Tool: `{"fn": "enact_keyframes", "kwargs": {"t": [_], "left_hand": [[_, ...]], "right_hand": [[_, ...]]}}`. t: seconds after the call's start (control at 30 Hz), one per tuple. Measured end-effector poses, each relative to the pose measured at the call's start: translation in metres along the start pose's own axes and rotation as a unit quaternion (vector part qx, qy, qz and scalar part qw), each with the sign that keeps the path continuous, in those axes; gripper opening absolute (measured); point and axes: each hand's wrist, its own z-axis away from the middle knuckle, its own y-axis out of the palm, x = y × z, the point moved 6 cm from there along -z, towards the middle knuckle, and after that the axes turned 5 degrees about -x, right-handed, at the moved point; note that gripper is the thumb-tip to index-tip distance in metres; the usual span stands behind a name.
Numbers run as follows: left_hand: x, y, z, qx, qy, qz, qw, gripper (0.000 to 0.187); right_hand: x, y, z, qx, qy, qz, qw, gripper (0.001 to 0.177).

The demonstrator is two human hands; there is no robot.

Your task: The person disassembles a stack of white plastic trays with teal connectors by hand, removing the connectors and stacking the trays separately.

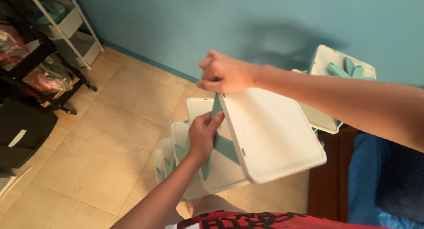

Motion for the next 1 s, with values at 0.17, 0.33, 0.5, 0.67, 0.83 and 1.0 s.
{"fn": "enact_keyframes", "kwargs": {"t": [0.17, 0.33, 0.5, 0.67, 0.83, 1.0], "left_hand": [[0.007, -0.003, 0.013, 0.044, 0.009, -0.009, 0.999, 0.048], [0.019, -0.007, 0.017, 0.064, 0.032, -0.095, 0.993, 0.053], [0.044, -0.012, -0.022, 0.065, 0.118, -0.131, 0.982, 0.046], [0.074, -0.026, -0.043, 0.070, 0.161, -0.081, 0.981, 0.046], [0.095, -0.034, -0.044, 0.140, 0.065, -0.153, 0.976, 0.047], [0.119, -0.029, -0.054, 0.238, -0.010, -0.322, 0.916, 0.045]], "right_hand": [[0.017, 0.003, 0.016, -0.108, -0.026, -0.051, 0.992, 0.043], [0.033, 0.004, 0.033, -0.142, -0.122, -0.004, 0.982, 0.039], [-0.022, 0.035, 0.025, -0.116, 0.000, 0.024, 0.993, 0.042], [-0.082, 0.093, 0.016, -0.093, 0.100, 0.072, 0.988, 0.045], [-0.104, 0.149, 0.023, -0.027, 0.186, 0.152, 0.970, 0.049], [-0.104, 0.175, 0.041, 0.055, 0.237, 0.134, 0.961, 0.053]]}}
